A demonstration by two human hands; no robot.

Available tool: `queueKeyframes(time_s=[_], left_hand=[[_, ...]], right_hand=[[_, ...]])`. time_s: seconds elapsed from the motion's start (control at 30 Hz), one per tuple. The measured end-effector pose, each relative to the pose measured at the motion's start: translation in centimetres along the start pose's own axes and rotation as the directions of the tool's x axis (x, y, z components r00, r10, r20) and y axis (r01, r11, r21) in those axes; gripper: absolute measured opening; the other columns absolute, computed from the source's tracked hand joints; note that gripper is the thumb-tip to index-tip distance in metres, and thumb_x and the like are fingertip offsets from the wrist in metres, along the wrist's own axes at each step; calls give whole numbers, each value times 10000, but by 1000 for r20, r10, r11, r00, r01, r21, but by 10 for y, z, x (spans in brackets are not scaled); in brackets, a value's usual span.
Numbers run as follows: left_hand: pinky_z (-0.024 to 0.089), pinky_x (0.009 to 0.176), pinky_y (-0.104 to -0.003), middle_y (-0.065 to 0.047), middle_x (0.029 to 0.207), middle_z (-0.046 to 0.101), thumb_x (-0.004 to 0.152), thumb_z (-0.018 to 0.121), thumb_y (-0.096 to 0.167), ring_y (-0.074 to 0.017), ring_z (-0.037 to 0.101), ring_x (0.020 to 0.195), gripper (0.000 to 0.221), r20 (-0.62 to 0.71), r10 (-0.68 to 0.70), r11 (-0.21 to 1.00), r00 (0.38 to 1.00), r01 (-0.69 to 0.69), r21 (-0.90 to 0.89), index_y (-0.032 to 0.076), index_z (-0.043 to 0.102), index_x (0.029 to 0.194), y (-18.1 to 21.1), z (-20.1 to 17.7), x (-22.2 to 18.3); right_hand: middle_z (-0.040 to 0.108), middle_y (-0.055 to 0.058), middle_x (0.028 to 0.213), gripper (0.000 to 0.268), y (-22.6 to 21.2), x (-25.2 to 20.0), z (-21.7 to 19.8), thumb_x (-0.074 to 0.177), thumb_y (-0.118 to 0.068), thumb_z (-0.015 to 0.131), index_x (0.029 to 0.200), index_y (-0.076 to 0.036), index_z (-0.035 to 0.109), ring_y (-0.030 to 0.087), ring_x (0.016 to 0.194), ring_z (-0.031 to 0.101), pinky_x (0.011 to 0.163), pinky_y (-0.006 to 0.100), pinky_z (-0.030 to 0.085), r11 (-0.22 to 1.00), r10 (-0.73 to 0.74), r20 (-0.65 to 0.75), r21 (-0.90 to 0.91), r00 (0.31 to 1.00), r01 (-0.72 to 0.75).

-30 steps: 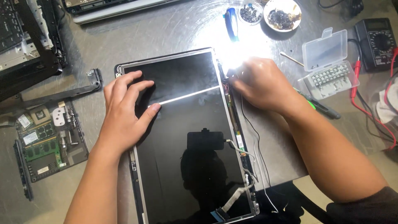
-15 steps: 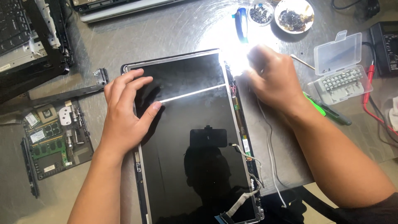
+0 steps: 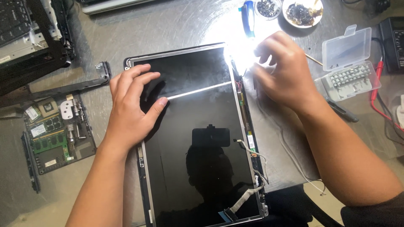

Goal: Removing the LCD screen panel from a laptop frame using a screwdriver

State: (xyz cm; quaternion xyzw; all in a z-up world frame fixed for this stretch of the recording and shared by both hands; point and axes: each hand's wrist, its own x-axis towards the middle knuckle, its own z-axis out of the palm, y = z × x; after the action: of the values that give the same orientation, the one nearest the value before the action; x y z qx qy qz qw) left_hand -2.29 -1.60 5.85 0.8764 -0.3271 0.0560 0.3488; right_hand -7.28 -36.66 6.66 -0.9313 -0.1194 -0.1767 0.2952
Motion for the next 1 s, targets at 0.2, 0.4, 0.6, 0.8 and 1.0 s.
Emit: queueKeyframes(time_s=[0.2, 0.4, 0.6, 0.8, 1.0], left_hand=[[314, 1147, -480, -181, 1400, 561, 971, 700, 181, -362, 488, 1343, 432, -108, 27, 1000, 994, -25, 18, 19, 581, 1353, -2, -2, 1], [464, 1126, -361, -97, 1384, 518, 926, 565, -19, -226, 533, 1281, 480, -327, -283, 831, 902, 60, -552, 109, 450, 1375, -23, 9, -1], [490, 1125, -401, -151, 1353, 576, 987, 521, 121, -287, 589, 1250, 385, -376, -385, 751, 842, 50, -658, 84, 460, 1366, -22, 2, -1], [535, 1019, -356, -90, 1324, 597, 963, 489, 9, -227, 636, 1201, 409, -350, -406, 748, 844, 87, -657, 156, 481, 1344, -30, 3, -3], [525, 872, -289, -74, 1261, 617, 799, 345, -169, -231, 649, 1154, 590, -469, -277, 927, 839, 106, -359, 122, 563, 1263, -31, -2, -4]], right_hand=[[518, -4, 814, 205, -50, -7, -29, 1019, -162, 687, 889, -92, 545, 124, 730, 467, 695, 269, 385, 885, 199, 145, 397, 969, -241], [579, 19, 864, 132, -45, -12, -18, 1015, -114, 715, 978, -73, 594, 125, 761, 518, 726, 270, 416, 872, 220, 204, 396, 954, -286], [676, 69, 1005, 124, -49, -17, -8, 1087, -45, 742, 1033, -24, 633, 175, 897, 607, 860, 317, 459, 973, 169, 92, 146, 981, -181], [695, 74, 1014, 76, -25, -17, 3, 1084, -45, 738, 1105, -29, 667, 179, 893, 619, 831, 327, 461, 986, 158, 50, 43, 986, -160], [661, 84, 1038, 71, -28, -16, 9, 1078, -19, 705, 1128, -17, 655, 173, 889, 582, 821, 306, 447, 970, 186, 50, 148, 981, -192]])
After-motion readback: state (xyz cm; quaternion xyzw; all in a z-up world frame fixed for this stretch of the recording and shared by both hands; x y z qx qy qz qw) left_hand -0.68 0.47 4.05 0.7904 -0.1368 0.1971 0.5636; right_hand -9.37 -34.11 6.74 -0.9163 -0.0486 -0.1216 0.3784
